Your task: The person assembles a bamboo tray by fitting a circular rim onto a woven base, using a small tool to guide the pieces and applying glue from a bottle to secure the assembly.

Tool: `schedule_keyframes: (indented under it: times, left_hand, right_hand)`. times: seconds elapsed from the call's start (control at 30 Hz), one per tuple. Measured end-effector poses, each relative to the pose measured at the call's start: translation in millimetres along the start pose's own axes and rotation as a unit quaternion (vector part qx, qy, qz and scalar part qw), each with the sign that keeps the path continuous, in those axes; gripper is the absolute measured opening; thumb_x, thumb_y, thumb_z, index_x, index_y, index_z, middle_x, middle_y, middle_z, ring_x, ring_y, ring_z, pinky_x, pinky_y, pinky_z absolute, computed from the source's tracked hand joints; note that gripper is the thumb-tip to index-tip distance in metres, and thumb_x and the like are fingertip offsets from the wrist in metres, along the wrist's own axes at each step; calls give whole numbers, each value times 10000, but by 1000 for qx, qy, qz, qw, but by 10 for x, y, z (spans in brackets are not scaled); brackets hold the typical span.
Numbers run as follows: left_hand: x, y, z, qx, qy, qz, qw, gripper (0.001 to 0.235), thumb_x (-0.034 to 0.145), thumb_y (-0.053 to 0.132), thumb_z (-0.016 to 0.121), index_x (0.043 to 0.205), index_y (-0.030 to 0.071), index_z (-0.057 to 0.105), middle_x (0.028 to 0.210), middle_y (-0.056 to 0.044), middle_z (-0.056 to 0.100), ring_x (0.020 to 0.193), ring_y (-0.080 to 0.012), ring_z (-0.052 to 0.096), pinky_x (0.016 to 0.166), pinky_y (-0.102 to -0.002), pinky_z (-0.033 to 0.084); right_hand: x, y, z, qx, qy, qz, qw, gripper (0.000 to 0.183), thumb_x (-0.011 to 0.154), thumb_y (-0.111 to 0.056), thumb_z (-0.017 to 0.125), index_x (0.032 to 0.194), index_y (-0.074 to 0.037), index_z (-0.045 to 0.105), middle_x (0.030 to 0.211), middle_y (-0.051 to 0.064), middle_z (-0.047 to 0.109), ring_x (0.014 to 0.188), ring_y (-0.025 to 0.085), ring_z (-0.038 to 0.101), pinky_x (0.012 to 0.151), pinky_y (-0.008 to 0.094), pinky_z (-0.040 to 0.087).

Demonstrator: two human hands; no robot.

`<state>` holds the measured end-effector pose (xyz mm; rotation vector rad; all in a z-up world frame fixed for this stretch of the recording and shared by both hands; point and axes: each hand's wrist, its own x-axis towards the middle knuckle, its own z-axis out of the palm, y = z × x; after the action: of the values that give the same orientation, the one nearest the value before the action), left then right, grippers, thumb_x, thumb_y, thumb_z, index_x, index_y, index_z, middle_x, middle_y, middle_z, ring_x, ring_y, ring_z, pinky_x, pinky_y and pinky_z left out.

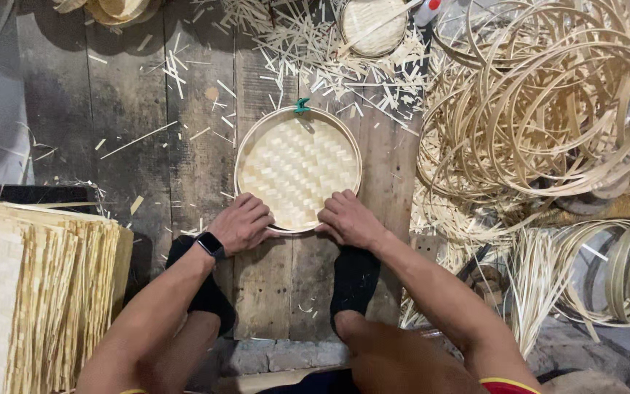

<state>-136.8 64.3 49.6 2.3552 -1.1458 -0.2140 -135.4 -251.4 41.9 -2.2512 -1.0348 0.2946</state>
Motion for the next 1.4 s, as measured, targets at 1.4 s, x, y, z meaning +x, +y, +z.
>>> schedule_keyframes:
  times: [1.4]
  left_hand:
    - [19, -158, 115, 84, 83, 52, 992, 203, 959, 243, 690, 943, 62, 599, 897, -60, 585, 894, -241, 597, 870, -380, 496]
  right_hand:
    - [184, 255, -230, -71, -129, 39, 988, 106, 726, -147, 759, 830, -136, 741, 892, 15, 665, 966, 200, 621, 902, 360, 486]
